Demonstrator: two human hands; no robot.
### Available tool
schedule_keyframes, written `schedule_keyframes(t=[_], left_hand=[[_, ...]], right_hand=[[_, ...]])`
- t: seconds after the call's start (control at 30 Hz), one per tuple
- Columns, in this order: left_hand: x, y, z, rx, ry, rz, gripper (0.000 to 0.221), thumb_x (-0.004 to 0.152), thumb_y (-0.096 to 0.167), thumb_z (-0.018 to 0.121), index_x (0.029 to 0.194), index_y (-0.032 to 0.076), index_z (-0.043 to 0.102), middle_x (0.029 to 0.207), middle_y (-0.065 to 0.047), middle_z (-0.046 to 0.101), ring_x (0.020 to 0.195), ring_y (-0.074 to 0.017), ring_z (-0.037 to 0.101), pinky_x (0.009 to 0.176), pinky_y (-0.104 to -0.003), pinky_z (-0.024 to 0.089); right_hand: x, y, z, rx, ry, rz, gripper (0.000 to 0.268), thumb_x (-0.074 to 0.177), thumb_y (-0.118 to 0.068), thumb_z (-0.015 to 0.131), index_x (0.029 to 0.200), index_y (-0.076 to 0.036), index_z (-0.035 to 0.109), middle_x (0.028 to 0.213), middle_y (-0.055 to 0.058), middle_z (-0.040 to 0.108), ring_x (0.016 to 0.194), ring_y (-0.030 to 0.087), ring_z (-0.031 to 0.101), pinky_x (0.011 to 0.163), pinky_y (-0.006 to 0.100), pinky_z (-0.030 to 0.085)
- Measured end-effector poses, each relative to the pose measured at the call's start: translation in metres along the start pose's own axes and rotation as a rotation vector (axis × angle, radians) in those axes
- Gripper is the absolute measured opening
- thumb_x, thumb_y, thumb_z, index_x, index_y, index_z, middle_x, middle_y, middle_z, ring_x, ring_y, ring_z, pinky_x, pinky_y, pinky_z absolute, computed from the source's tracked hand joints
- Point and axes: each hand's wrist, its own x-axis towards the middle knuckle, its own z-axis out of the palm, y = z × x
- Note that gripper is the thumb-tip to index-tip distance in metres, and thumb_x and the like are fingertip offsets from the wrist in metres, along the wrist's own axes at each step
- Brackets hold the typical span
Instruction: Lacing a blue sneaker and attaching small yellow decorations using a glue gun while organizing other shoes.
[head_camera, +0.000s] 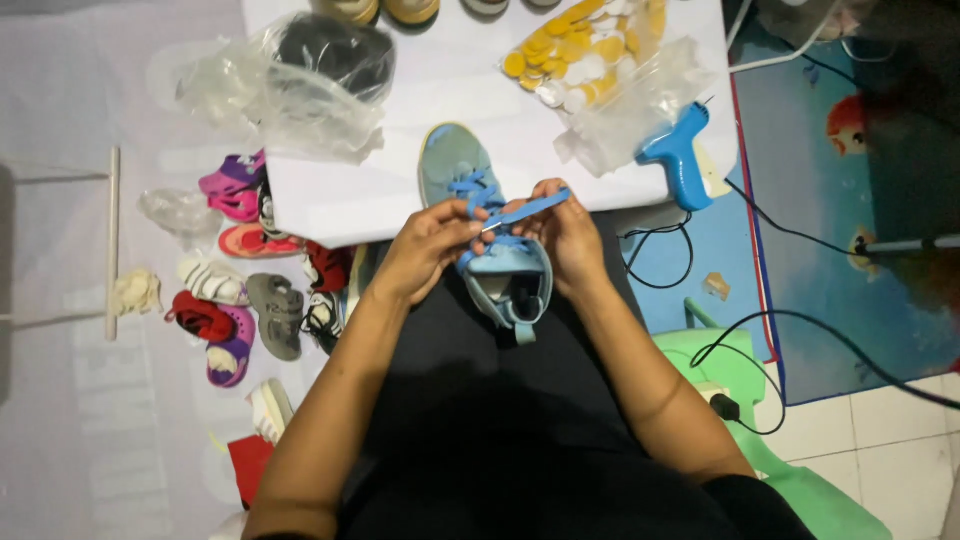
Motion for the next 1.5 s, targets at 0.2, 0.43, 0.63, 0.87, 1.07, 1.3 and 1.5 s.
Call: schedule_keyframes(t=[0.2, 0.43, 0.63, 0.87, 1.07, 1.3, 1.5], left_hand=[[0.0, -0.006, -0.003, 0.055, 0.045, 0.008, 0.026, 0.087, 0.008, 0.074, 0.112, -0.001, 0.071, 0.086, -0.017, 0.073, 0.069, -0.0172, 0.074, 0.059, -0.022, 0.061], [0.0, -0.016, -0.003, 0.136, 0.076, 0.027, 0.027, 0.087, 0.006, 0.073, 0.112, -0.002, 0.073, 0.083, -0.013, 0.071, 0.066, -0.0176, 0.073, 0.058, -0.023, 0.061], [-0.012, -0.013, 0.008, 0.334, 0.112, 0.171, 0.022, 0.088, 0.009, 0.072, 0.109, 0.001, 0.077, 0.066, -0.012, 0.069, 0.058, -0.0122, 0.064, 0.049, -0.022, 0.05], [-0.017, -0.011, 0.02, 0.285, 0.14, 0.209, 0.024, 0.088, 0.01, 0.072, 0.11, 0.001, 0.078, 0.064, -0.012, 0.07, 0.059, -0.0118, 0.062, 0.051, -0.021, 0.047], [-0.018, -0.01, 0.015, 0.296, 0.103, 0.188, 0.024, 0.09, 0.005, 0.068, 0.111, 0.0, 0.078, 0.078, -0.012, 0.073, 0.069, -0.0139, 0.063, 0.065, -0.023, 0.05], [-0.024, -0.001, 0.025, 0.268, 0.11, 0.119, 0.025, 0.091, 0.003, 0.064, 0.111, -0.004, 0.077, 0.101, -0.01, 0.076, 0.089, -0.0151, 0.066, 0.082, -0.028, 0.057], [-0.022, -0.005, 0.021, 0.266, 0.087, 0.153, 0.024, 0.091, 0.0, 0.063, 0.11, -0.005, 0.076, 0.088, -0.011, 0.074, 0.081, -0.0141, 0.063, 0.078, -0.024, 0.052]], right_hand=[[-0.014, 0.003, 0.013, -0.204, -0.026, -0.133, 0.023, 0.087, -0.008, 0.077, 0.105, -0.005, 0.063, 0.089, 0.01, 0.072, 0.072, 0.013, 0.071, 0.063, 0.019, 0.056], [-0.024, -0.007, 0.023, -0.295, -0.049, -0.141, 0.019, 0.079, -0.004, 0.084, 0.094, -0.002, 0.073, 0.073, 0.004, 0.065, 0.064, 0.009, 0.062, 0.056, 0.019, 0.052], [-0.018, -0.001, 0.013, -0.336, -0.151, -0.155, 0.023, 0.08, -0.004, 0.082, 0.102, -0.002, 0.077, 0.08, 0.006, 0.073, 0.076, 0.01, 0.065, 0.071, 0.024, 0.055], [-0.013, 0.004, 0.003, -0.254, -0.145, -0.098, 0.033, 0.076, 0.003, 0.081, 0.108, 0.001, 0.073, 0.082, 0.008, 0.073, 0.075, 0.012, 0.068, 0.072, 0.025, 0.059], [-0.014, -0.006, 0.005, -0.005, -0.175, 0.022, 0.051, 0.079, 0.012, 0.072, 0.127, 0.001, 0.057, 0.095, 0.012, 0.073, 0.08, 0.016, 0.072, 0.077, 0.027, 0.06], [-0.017, -0.008, 0.003, -0.171, -0.197, 0.052, 0.025, 0.083, 0.001, 0.072, 0.108, 0.003, 0.071, 0.094, 0.012, 0.074, 0.082, 0.016, 0.068, 0.081, 0.026, 0.055], [-0.023, -0.02, 0.017, -0.352, -0.235, -0.042, 0.012, 0.087, -0.01, 0.075, 0.097, -0.003, 0.076, 0.09, 0.009, 0.077, 0.078, 0.013, 0.067, 0.077, 0.025, 0.056]])
